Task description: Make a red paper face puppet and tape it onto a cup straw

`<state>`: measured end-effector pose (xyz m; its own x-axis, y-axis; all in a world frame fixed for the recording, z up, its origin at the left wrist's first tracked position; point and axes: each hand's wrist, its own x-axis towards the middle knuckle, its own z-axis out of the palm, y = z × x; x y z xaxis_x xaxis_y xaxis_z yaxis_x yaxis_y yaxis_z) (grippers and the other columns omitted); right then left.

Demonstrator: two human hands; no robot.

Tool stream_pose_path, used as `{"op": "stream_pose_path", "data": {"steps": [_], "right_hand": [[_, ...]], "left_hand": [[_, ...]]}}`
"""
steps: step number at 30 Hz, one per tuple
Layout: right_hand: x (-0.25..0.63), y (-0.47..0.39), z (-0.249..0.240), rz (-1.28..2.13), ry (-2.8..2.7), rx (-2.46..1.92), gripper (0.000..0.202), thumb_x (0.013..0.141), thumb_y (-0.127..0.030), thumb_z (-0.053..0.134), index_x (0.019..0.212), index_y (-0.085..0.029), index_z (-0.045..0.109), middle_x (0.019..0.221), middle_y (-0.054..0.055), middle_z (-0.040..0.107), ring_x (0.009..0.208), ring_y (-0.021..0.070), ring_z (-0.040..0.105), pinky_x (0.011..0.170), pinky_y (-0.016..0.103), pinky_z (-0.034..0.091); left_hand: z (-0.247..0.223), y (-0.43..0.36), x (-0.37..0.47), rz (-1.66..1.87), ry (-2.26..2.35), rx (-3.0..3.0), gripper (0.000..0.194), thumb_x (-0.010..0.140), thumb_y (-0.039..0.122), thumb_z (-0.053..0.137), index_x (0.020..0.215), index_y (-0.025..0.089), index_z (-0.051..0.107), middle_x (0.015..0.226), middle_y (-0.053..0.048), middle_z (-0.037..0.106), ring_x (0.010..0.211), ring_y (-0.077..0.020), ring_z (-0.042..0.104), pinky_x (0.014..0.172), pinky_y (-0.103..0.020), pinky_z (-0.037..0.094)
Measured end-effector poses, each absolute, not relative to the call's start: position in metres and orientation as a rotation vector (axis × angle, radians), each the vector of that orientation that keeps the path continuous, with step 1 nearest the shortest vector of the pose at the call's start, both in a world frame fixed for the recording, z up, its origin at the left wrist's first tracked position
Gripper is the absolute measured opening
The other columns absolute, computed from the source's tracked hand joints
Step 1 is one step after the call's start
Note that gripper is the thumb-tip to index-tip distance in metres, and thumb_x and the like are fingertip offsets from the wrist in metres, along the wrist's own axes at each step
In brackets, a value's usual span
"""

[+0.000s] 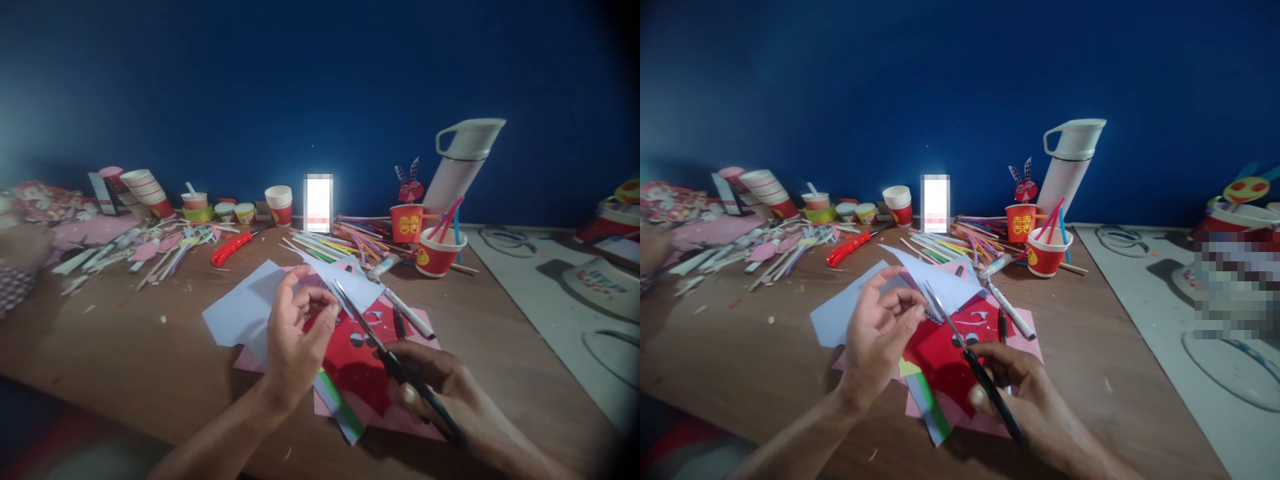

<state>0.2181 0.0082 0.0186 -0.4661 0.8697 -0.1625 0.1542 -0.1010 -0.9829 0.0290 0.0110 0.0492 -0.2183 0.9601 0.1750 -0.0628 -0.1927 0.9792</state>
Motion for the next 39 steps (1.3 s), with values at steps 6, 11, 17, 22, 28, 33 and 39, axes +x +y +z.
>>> {"op": "stream_pose_path", "data": {"steps": [6, 11, 17, 22, 28, 33, 39], "right_hand": [[0.215, 0.005, 0.024, 1.623, -1.601, -1.126, 0.039, 0.064, -0.04, 0.068, 0.095, -0.015, 0.066, 0.061, -0.001, 0.052, 0.05, 0.0091, 0.039, 0.044, 0.018, 0.035], [0.215, 0.004, 0.024, 1.608, -1.589, -1.138, 0.038, 0.064, -0.039, 0.068, 0.094, -0.016, 0.066, 0.061, -0.001, 0.052, 0.05, 0.01, 0.041, 0.045, 0.019, 0.038], [0.217, 0.003, 0.024, 1.591, -1.646, -1.117, 0.042, 0.065, -0.043, 0.066, 0.097, -0.016, 0.067, 0.062, 0.0, 0.053, 0.05, 0.0099, 0.041, 0.044, 0.019, 0.037], [0.216, 0.004, 0.023, 1.605, -1.655, -1.141, 0.042, 0.065, -0.043, 0.065, 0.097, -0.015, 0.067, 0.062, 0.0, 0.053, 0.049, 0.0094, 0.039, 0.043, 0.018, 0.036], [0.215, 0.002, 0.024, 1.609, -1.643, -1.191, 0.035, 0.059, -0.034, 0.062, 0.089, -0.017, 0.068, 0.065, 0.002, 0.059, 0.057, 0.0155, 0.049, 0.047, 0.022, 0.04], [0.216, 0.0, 0.026, 1.697, -1.644, -1.18, 0.033, 0.06, -0.029, 0.06, 0.09, -0.017, 0.067, 0.062, 0.0, 0.056, 0.053, 0.0126, 0.045, 0.046, 0.02, 0.038], [0.217, 0.0, 0.023, 1.711, -1.649, -1.145, 0.031, 0.064, -0.028, 0.061, 0.093, -0.016, 0.066, 0.07, 0.002, 0.059, 0.059, 0.0128, 0.046, 0.051, 0.02, 0.038]], "left_hand": [[0.044, 0.012, 0.03, 1.548, 1.24, 1.287, 0.036, 0.078, 0.018, 0.061, 0.11, 0.019, 0.044, 0.087, -0.003, 0.06, 0.081, -0.0138, 0.057, 0.075, -0.024, 0.046], [0.044, 0.015, 0.028, 1.478, 1.247, 1.17, 0.036, 0.074, 0.019, 0.064, 0.108, 0.016, 0.052, 0.091, -0.004, 0.062, 0.082, -0.014, 0.059, 0.074, -0.022, 0.047], [0.047, 0.016, 0.025, 1.389, 1.18, 1.029, 0.043, 0.07, 0.02, 0.066, 0.111, 0.014, 0.054, 0.084, -0.005, 0.065, 0.076, -0.0139, 0.06, 0.068, -0.021, 0.048], [0.047, 0.017, 0.023, 1.378, 1.228, 1.121, 0.044, 0.072, 0.02, 0.063, 0.115, 0.014, 0.055, 0.084, -0.004, 0.063, 0.071, -0.0121, 0.057, 0.061, -0.019, 0.045], [0.046, 0.018, 0.018, 1.371, 1.211, 1.244, 0.042, 0.073, 0.019, 0.062, 0.115, 0.018, 0.058, 0.105, -0.007, 0.06, 0.075, -0.0123, 0.056, 0.067, -0.021, 0.047], [0.044, 0.018, 0.017, 1.345, 1.091, 1.235, 0.046, 0.073, 0.016, 0.06, 0.119, 0.018, 0.054, 0.102, -0.007, 0.06, 0.084, -0.0146, 0.057, 0.077, -0.025, 0.045], [0.044, 0.017, 0.019, 1.32, 1.069, 1.204, 0.053, 0.071, 0.014, 0.061, 0.122, 0.017, 0.05, 0.095, -0.007, 0.062, 0.083, -0.0152, 0.056, 0.078, -0.026, 0.043]]}}
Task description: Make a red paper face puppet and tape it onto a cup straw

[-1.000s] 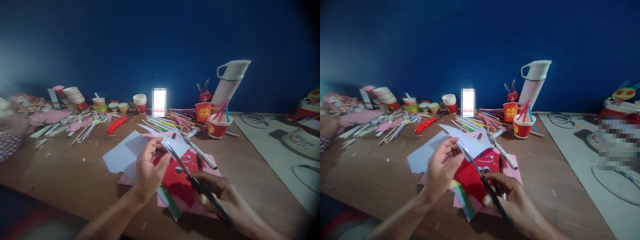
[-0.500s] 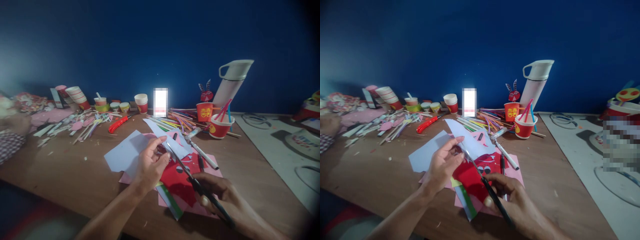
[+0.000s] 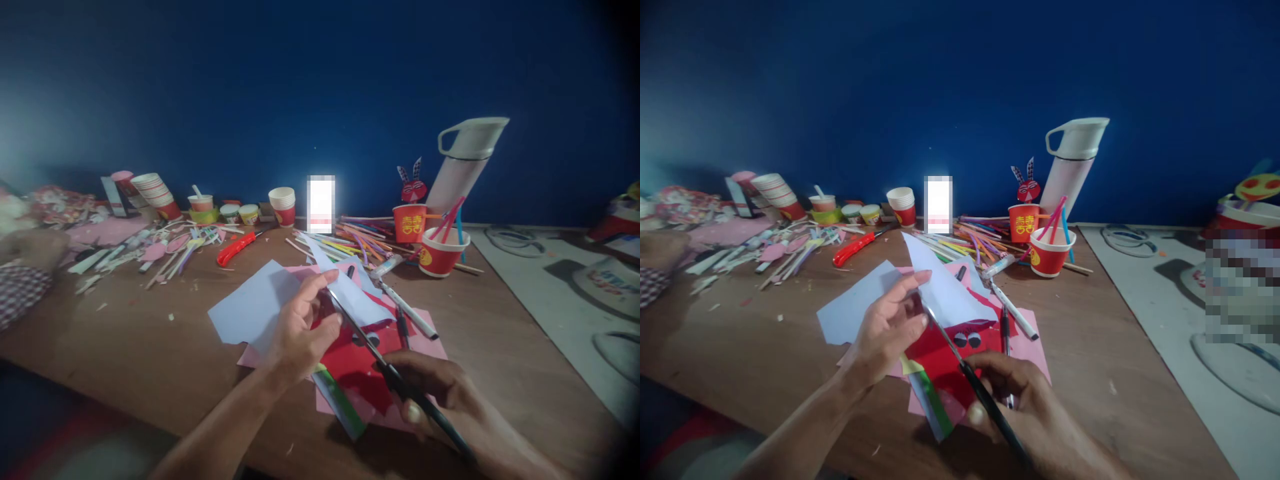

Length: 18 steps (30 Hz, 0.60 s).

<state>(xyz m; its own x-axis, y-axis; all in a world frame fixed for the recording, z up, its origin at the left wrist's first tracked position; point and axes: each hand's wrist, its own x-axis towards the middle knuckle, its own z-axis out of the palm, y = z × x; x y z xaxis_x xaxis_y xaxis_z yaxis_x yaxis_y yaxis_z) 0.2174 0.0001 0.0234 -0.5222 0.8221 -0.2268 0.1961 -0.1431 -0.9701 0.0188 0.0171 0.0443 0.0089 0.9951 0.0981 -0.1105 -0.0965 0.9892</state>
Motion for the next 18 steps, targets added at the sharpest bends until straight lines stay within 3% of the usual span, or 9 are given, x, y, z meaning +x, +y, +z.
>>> {"op": "stream_pose_path", "data": {"steps": [5, 18], "right_hand": [[0.2189, 0.002, 0.0189, 1.754, -1.619, -1.05, 0.037, 0.069, -0.04, 0.065, 0.097, -0.016, 0.065, 0.069, 0.0, 0.057, 0.053, 0.0095, 0.042, 0.047, 0.018, 0.036], [0.2181, 0.0009, 0.0172, 1.615, -1.73, -1.148, 0.039, 0.066, -0.04, 0.063, 0.097, -0.016, 0.065, 0.07, 0.003, 0.059, 0.061, 0.0155, 0.048, 0.051, 0.022, 0.038]], "left_hand": [[0.0461, 0.0166, 0.0192, 1.3, 1.083, 1.172, 0.054, 0.072, 0.015, 0.06, 0.124, 0.015, 0.047, 0.083, -0.004, 0.063, 0.078, -0.0142, 0.056, 0.073, -0.025, 0.043], [0.044, 0.0172, 0.0221, 1.31, 1.053, 1.095, 0.055, 0.072, 0.015, 0.06, 0.125, 0.014, 0.045, 0.072, -0.001, 0.059, 0.067, -0.0115, 0.054, 0.06, -0.021, 0.04]]}}
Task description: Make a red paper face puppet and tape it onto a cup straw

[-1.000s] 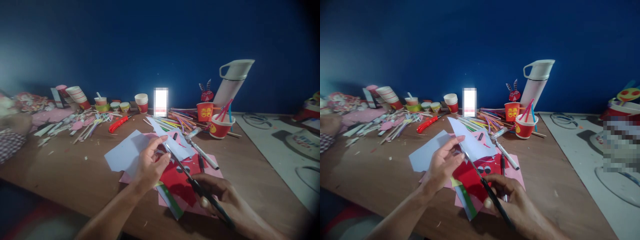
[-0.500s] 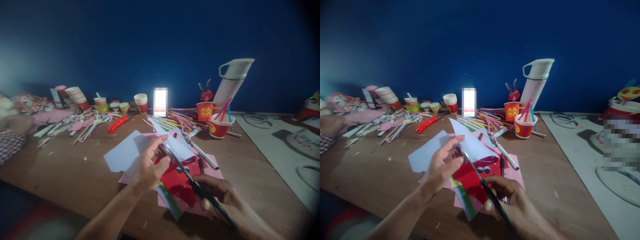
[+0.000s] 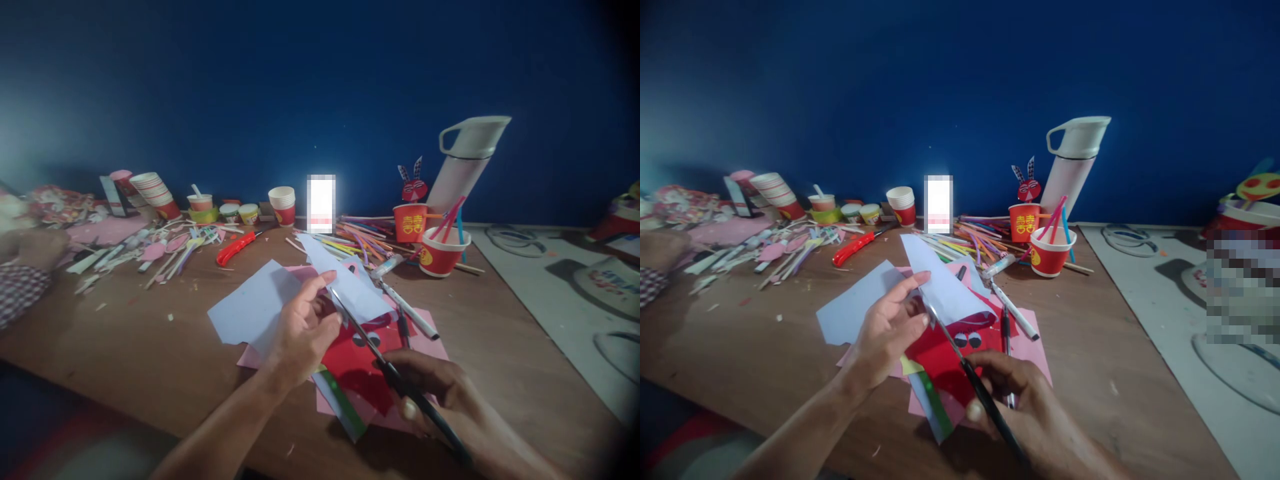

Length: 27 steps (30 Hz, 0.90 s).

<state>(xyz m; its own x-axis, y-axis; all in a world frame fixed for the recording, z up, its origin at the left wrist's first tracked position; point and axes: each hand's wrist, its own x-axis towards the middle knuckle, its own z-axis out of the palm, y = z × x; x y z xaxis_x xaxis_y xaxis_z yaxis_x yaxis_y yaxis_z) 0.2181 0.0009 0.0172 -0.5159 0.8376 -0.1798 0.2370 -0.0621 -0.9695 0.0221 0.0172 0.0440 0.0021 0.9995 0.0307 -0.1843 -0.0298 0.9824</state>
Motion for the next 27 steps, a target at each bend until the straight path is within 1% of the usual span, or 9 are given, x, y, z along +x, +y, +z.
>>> {"op": "stream_pose_path", "data": {"steps": [6, 11, 17, 20, 22, 27], "right_hand": [[0.2182, 0.0006, 0.0163, 1.646, -1.702, -1.171, 0.037, 0.066, -0.036, 0.062, 0.097, -0.016, 0.065, 0.069, 0.002, 0.058, 0.06, 0.015, 0.047, 0.05, 0.022, 0.038], [0.2193, 0.0007, 0.0149, 1.727, -1.636, -1.092, 0.044, 0.067, -0.045, 0.065, 0.1, -0.017, 0.064, 0.069, 0.001, 0.055, 0.058, 0.0131, 0.044, 0.049, 0.021, 0.038], [0.2204, -0.0016, 0.0128, 1.821, -1.567, -1.094, 0.047, 0.068, -0.048, 0.067, 0.102, -0.015, 0.062, 0.064, -0.002, 0.05, 0.05, 0.0078, 0.037, 0.044, 0.017, 0.033], [0.2193, -0.0013, 0.0127, 1.848, -1.532, -1.082, 0.05, 0.067, -0.05, 0.068, 0.103, -0.015, 0.062, 0.059, -0.004, 0.047, 0.045, 0.0057, 0.032, 0.041, 0.017, 0.03], [0.2181, -0.0004, 0.014, 1.852, -1.513, -1.085, 0.052, 0.066, -0.053, 0.068, 0.101, -0.014, 0.062, 0.058, -0.004, 0.047, 0.044, 0.0055, 0.032, 0.04, 0.017, 0.029], [0.2176, 0.001, 0.018, 1.85, -1.505, -1.159, 0.059, 0.062, -0.056, 0.068, 0.1, -0.012, 0.062, 0.058, -0.003, 0.048, 0.044, 0.0061, 0.034, 0.041, 0.018, 0.029]], "left_hand": [[0.0454, 0.0167, 0.0223, 1.286, 1.07, 1.089, 0.057, 0.071, 0.015, 0.061, 0.125, 0.015, 0.045, 0.072, -0.001, 0.06, 0.073, -0.0143, 0.056, 0.065, -0.023, 0.043], [0.046, 0.0165, 0.0228, 1.29, 1.089, 1.077, 0.059, 0.069, 0.015, 0.061, 0.126, 0.015, 0.045, 0.07, 0.0, 0.059, 0.071, -0.0137, 0.056, 0.064, -0.022, 0.042], [0.0459, 0.0164, 0.0235, 1.293, 1.091, 1.074, 0.06, 0.069, 0.014, 0.06, 0.126, 0.013, 0.045, 0.068, 0.0, 0.06, 0.067, -0.0116, 0.055, 0.061, -0.021, 0.041], [0.0467, 0.0164, 0.0236, 1.279, 1.09, 1.076, 0.06, 0.068, 0.013, 0.06, 0.126, 0.013, 0.044, 0.069, 0.0, 0.06, 0.07, -0.0128, 0.056, 0.063, -0.021, 0.042], [0.047, 0.0166, 0.0236, 1.278, 1.091, 1.074, 0.06, 0.068, 0.013, 0.061, 0.126, 0.014, 0.044, 0.07, -0.001, 0.06, 0.071, -0.0132, 0.056, 0.064, -0.022, 0.042], [0.0469, 0.0175, 0.0227, 1.268, 1.08, 1.067, 0.06, 0.068, 0.012, 0.061, 0.125, 0.014, 0.045, 0.067, 0.001, 0.058, 0.067, -0.0123, 0.054, 0.06, -0.021, 0.04]]}}
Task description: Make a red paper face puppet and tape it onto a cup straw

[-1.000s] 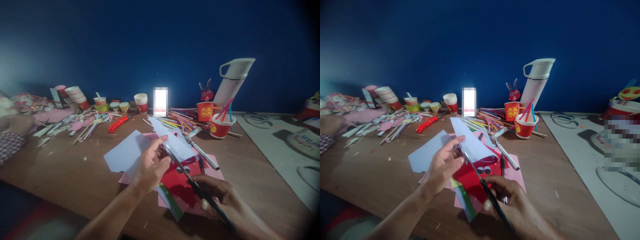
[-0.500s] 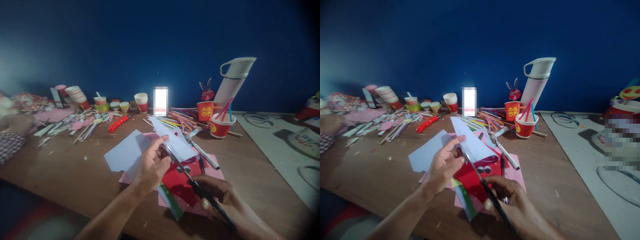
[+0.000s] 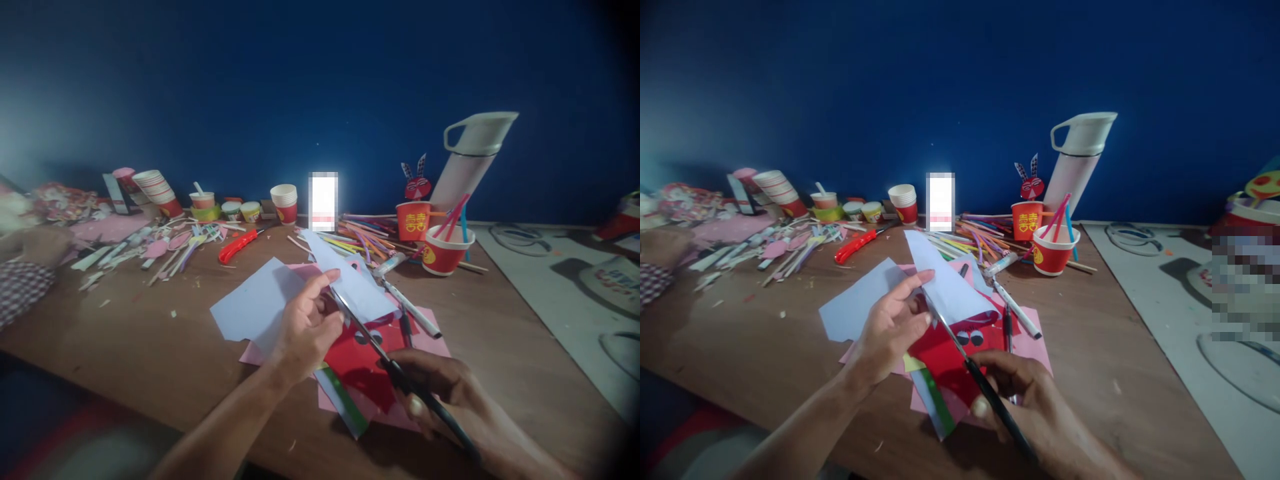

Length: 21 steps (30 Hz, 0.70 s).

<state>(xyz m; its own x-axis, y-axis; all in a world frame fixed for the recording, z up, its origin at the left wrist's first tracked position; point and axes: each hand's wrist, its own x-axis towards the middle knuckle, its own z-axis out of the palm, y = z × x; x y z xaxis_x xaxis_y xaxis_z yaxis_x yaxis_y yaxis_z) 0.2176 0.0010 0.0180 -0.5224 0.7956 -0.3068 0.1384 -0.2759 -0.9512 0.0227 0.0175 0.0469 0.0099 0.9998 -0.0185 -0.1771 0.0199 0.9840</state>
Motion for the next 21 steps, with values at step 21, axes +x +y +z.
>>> {"op": "stream_pose_path", "data": {"steps": [21], "right_hand": [[0.2238, -0.0009, 0.0148, 1.716, -1.533, -1.242, 0.059, 0.062, -0.056, 0.069, 0.103, -0.015, 0.067, 0.057, 0.0, 0.052, 0.04, 0.0065, 0.037, 0.036, 0.018, 0.036]], "left_hand": [[0.0454, 0.0184, 0.0173, 1.202, 1.07, 1.103, 0.057, 0.068, 0.013, 0.059, 0.124, 0.016, 0.047, 0.073, -0.002, 0.06, 0.062, -0.0109, 0.049, 0.053, -0.022, 0.034]]}}
